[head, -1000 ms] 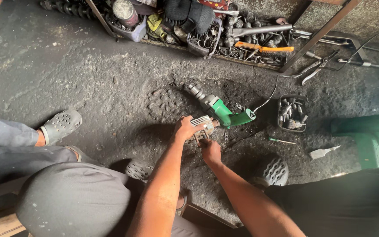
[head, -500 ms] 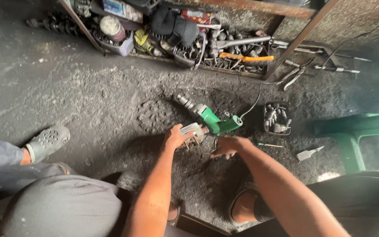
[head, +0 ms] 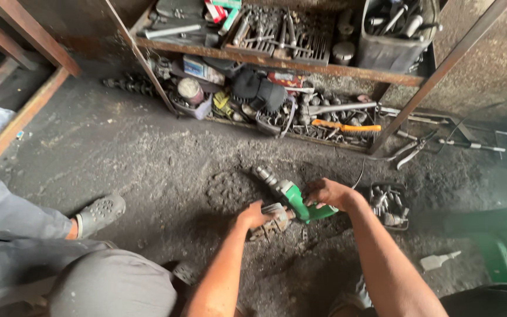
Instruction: The person uses a power drill with a grinding attachment to smooth the inner surfaces of a metal engine component, while holding the component steady by hand.
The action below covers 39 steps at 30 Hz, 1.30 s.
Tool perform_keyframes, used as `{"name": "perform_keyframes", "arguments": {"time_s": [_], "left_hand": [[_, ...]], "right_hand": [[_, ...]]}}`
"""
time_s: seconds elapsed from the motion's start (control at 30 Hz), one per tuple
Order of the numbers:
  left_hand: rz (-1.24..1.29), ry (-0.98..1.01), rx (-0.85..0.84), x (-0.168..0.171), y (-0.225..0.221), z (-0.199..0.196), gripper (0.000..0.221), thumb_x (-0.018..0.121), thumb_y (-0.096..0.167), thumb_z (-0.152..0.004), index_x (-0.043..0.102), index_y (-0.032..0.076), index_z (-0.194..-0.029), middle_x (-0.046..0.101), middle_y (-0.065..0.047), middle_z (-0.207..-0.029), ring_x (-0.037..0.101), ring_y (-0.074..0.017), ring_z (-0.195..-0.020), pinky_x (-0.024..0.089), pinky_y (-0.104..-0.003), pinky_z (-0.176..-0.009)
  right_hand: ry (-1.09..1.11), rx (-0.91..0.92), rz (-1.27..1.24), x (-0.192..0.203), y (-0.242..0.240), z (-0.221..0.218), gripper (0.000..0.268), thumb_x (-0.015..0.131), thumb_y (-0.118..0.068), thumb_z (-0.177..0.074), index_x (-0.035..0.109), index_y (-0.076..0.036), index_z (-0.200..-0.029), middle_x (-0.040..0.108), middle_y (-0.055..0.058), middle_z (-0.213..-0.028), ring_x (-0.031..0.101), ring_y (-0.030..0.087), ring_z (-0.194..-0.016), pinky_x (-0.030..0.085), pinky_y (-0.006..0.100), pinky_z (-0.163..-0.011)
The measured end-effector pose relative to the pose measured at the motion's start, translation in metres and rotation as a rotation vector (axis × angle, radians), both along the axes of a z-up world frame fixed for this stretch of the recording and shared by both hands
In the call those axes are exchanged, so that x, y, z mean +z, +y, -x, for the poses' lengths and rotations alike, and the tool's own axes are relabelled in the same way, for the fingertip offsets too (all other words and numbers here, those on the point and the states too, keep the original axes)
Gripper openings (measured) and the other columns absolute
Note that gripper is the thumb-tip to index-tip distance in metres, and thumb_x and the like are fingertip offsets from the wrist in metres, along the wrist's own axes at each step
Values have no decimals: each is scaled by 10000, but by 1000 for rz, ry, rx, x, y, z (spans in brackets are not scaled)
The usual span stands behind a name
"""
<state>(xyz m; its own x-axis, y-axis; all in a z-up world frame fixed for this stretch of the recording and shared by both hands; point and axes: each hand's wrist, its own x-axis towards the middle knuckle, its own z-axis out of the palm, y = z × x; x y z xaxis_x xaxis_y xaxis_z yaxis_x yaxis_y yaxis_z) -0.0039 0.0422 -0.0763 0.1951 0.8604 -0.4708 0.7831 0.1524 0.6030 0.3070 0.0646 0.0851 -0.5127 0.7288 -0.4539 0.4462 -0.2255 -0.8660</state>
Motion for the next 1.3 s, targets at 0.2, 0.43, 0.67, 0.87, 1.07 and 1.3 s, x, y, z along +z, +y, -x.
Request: {"name": "perform_keyframes", "arguments": {"time_s": [0.2, 0.43, 0.67, 0.87, 1.07, 1.3], "left_hand": [[-162, -256, 223, 73, 4, -40, 1131, 799, 442, -822, 102, 56, -1624, 434, -277, -1493, 406, -400, -1420, 323, -452, -1181], [-1164, -265, -32, 201, -3, -109, 411, 515, 337, -1073, 554, 146, -1435, 670, -118, -1416, 672, -311, -1281, 510, -452, -1097], [-206, -569, 378, 264, 21, -85, 573, 349, 494, -1125, 554, 10, -1353, 603, -370, -1303, 602, -476, -1163, 479, -578, -978], [-780, -634, 224, 305, 6, -122, 679, 471, 554, -1021, 490, 45, -1469, 456, -273, -1515, 435, -394, -1419, 392, -490, -1141], [-949, -51, 200, 252, 14, -71, 593, 366, 578, -1064, 549, 184, -1468, 494, -111, -1596, 368, -395, -1517, 277, -526, -1224], [109, -1254, 480, 310, 21, -90, 749, 354, 714, -1092, 455, 78, -1476, 495, -126, -1497, 494, -244, -1422, 386, -431, -1208]], "right_hand": [[36, -244, 19, -6, 9, 16, 550, 631, -449, -981, 682, 15, -1271, 733, 231, -1191, 702, 310, -1040, 576, 423, -878], [791, -789, 346, 88, -9, 84, 694, 313, -610, -991, 421, -171, -1517, 470, 180, -1538, 478, 341, -1369, 390, 484, -1127], [199, -375, -789, 141, -22, 103, 672, 195, -557, -1073, 413, -142, -1554, 485, 153, -1595, 440, 324, -1504, 288, 505, -1299], [198, -286, -1140, 84, -21, 102, 792, 409, -518, -1064, 206, 15, -1615, 181, 216, -1689, 144, 390, -1563, 127, 493, -1239], [793, -406, -456, 177, -30, 102, 756, 433, -525, -1031, 304, -8, -1567, 383, 172, -1617, 377, 328, -1472, 240, 440, -1226], [-155, -192, -1467, 130, -39, 103, 581, 328, -354, -1080, 417, -2, -1533, 412, 238, -1595, 361, 365, -1513, 140, 595, -1251]]}}
